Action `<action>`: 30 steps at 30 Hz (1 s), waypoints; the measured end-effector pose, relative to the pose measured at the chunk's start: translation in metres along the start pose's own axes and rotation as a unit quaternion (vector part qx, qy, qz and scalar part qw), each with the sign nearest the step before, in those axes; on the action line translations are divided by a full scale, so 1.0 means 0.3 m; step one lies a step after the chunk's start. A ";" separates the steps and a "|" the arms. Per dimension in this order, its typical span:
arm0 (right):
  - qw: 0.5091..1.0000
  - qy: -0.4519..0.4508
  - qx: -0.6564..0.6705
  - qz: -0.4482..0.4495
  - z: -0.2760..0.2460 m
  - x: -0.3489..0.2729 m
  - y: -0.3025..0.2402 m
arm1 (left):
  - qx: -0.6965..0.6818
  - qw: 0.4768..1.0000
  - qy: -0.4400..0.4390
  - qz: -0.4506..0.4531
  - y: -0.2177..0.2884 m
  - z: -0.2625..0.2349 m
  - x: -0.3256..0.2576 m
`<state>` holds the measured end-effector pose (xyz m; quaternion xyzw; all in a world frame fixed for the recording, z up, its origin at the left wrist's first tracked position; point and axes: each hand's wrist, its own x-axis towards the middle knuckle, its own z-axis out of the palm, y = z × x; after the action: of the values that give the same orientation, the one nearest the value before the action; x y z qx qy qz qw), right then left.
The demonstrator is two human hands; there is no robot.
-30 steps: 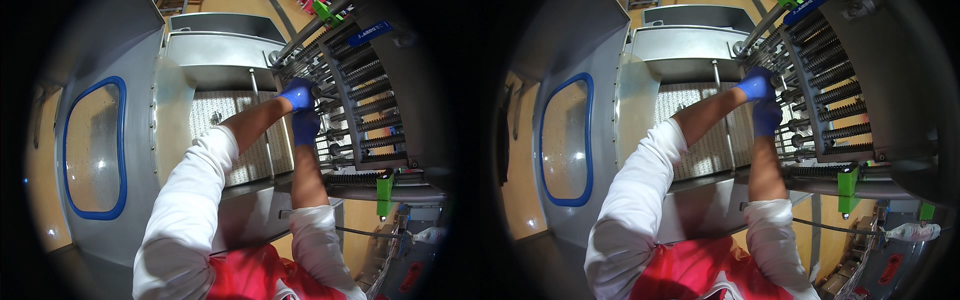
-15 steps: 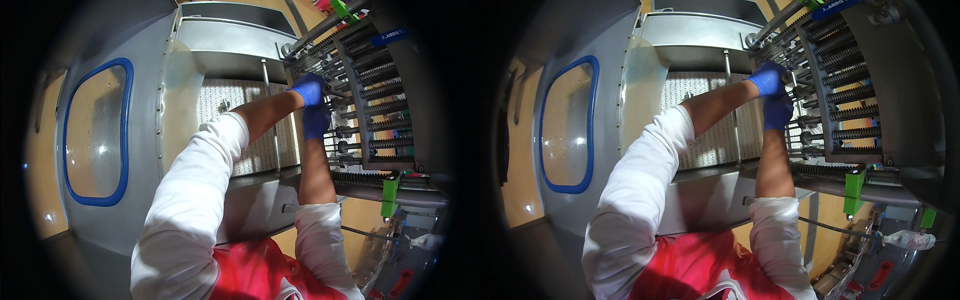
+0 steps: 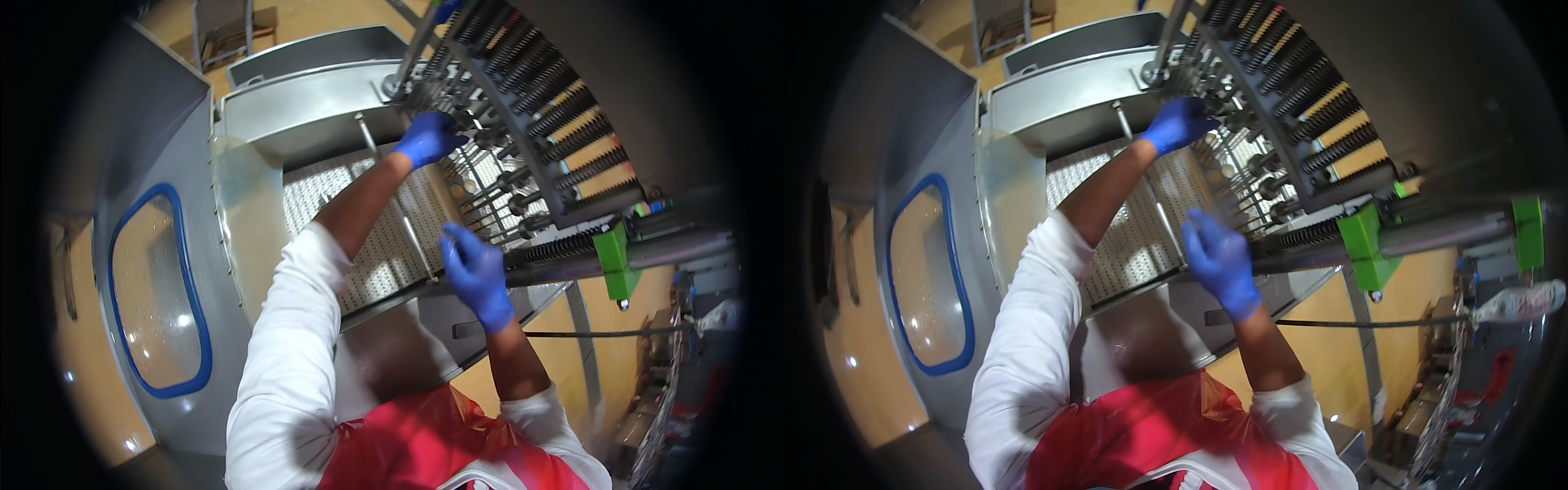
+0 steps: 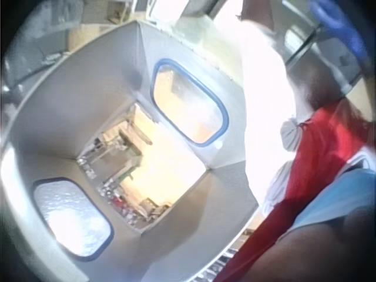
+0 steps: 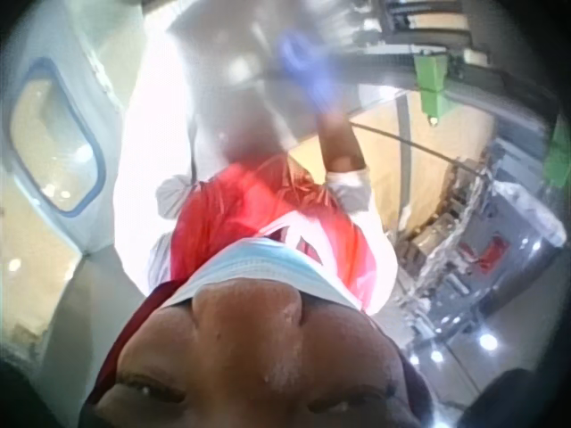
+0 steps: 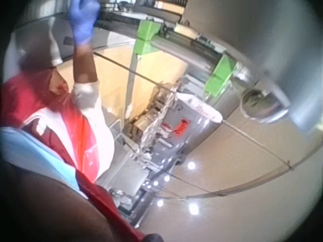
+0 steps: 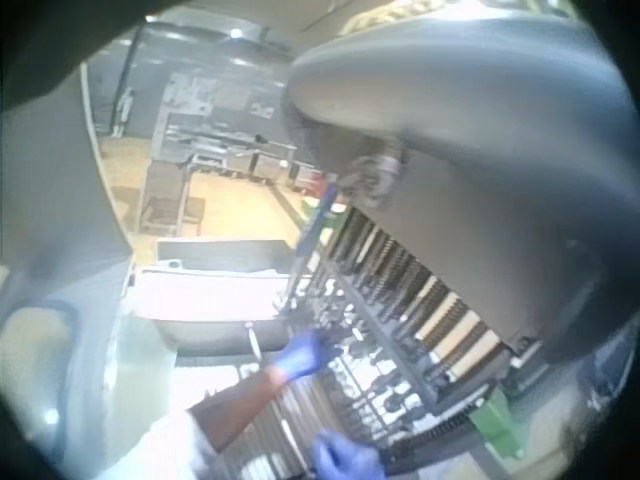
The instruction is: The person repeatedly inserts cylindrical metal components into a vertical rack of springs and rods, then removes them and places them on a perforated tray. The process is repeated multiple times with the same set of parts.
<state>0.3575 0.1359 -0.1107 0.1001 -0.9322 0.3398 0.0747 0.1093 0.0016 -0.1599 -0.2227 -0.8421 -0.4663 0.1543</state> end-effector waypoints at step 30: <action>0.996 0.031 -0.087 -0.017 -0.193 -0.517 0.288 | -0.046 0.996 0.050 -0.066 0.006 0.111 0.020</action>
<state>0.4913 0.2593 -0.1524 0.0987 -0.9535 0.2593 0.1174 0.1034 0.0323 -0.1732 -0.1500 -0.8239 -0.5241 0.1550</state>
